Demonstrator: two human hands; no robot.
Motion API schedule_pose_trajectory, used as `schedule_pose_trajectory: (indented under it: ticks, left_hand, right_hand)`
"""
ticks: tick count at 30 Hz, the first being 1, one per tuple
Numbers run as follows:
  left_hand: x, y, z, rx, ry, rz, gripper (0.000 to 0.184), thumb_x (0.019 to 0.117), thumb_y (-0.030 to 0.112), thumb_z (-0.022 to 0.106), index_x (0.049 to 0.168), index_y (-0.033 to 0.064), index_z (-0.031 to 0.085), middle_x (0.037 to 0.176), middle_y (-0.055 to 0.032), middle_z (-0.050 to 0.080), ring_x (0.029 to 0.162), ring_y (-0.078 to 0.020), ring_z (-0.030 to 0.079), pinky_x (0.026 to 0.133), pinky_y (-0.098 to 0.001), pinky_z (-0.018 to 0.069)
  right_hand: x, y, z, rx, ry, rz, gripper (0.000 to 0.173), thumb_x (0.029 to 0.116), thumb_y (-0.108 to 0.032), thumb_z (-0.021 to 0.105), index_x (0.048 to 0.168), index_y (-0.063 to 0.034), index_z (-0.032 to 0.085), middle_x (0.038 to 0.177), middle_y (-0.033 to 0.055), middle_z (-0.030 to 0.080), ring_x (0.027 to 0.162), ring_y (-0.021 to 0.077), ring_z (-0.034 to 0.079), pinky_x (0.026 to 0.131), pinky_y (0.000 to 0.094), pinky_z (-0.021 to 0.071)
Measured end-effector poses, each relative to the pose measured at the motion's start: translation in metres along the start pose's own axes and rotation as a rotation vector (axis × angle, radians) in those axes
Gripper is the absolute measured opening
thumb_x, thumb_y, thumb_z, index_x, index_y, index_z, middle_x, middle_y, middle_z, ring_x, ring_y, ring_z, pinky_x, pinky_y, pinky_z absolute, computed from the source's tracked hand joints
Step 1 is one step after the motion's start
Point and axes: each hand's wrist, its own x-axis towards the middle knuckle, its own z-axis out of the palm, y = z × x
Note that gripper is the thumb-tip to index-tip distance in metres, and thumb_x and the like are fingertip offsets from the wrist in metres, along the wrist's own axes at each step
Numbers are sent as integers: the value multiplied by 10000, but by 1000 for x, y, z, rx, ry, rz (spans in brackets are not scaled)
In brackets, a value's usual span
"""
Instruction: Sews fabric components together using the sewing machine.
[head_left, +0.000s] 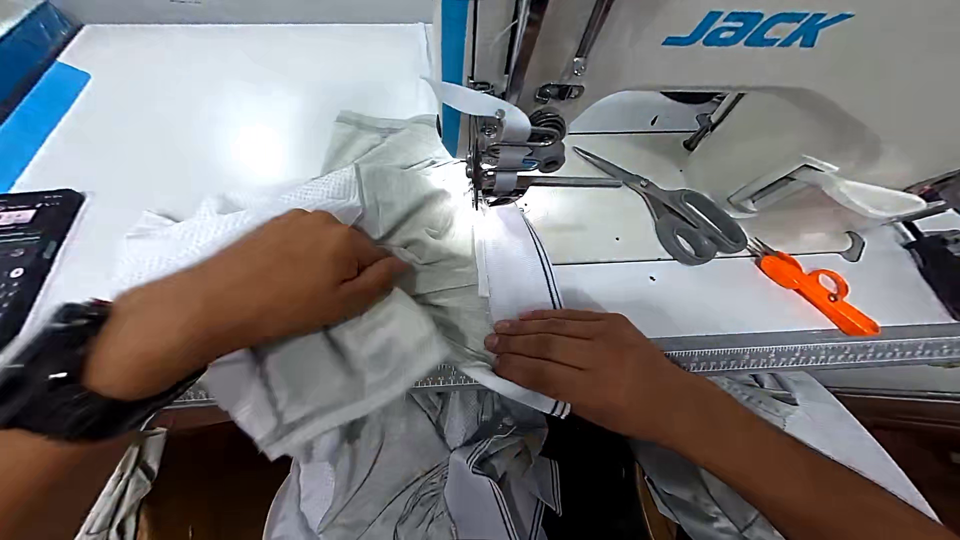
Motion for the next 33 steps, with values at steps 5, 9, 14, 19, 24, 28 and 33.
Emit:
schedule_pose_trajectory:
  ticks: [5,9,14,19,24,28,33]
  left_hand:
    - [7,97,-32,255,138,-19,205,886,133,605,684,104,606,609,-57,540,518,-264,577,426,-413,411]
    - [25,58,46,-60,16,279,609,1067,464,373,1524,77,483,1593,-143,441,1486,-331,400,1177,-593,353]
    - [-2,49,61,-100,49,187,574,1057,529,308,1562,298,453,1664,-36,345,1544,-292,293,1178,-620,323]
    - [8,31,59,-133,50,252,528,1059,479,323,1546,338,472,1647,-35,376,1535,-293,311,1203,-611,283]
    - [28,7,57,-162,49,305,522,1057,450,336,1545,326,475,1627,-44,409,1525,-301,330,1188,-635,277]
    - [42,-10,55,-177,63,359,496,1059,397,333,1516,332,513,1559,-102,475,1484,-304,387,1180,-629,282]
    - [53,-31,52,-264,135,476,450,1010,215,405,1361,266,682,1422,-128,602,1403,-311,491,1167,-590,336]
  right_hand:
    - [9,-8,4,-94,-29,-57,195,1052,-96,508,1091,-114,698,1158,85,744,1183,239,685,1038,393,549]
    - [-10,2,-5,30,-8,14,157,1025,-108,570,1076,-131,717,1192,48,739,1233,203,660,1077,369,534]
    - [-21,9,-16,114,-59,37,203,986,-65,569,1103,-125,724,1254,44,721,1296,201,618,1130,351,494]
    - [-14,17,-16,107,-76,57,198,991,-67,566,1088,-111,734,1256,59,723,1294,211,624,1127,352,499]
    - [-2,31,-16,78,-84,73,255,947,-4,560,1108,-83,742,1278,80,717,1291,224,627,1130,348,488]
    - [6,39,-15,53,-102,107,262,957,-24,554,1124,-92,743,1271,62,722,1289,220,629,1117,340,495]
    - [10,45,-12,32,-107,131,286,966,-25,521,1136,-92,742,1308,66,706,1307,221,616,1128,343,481]
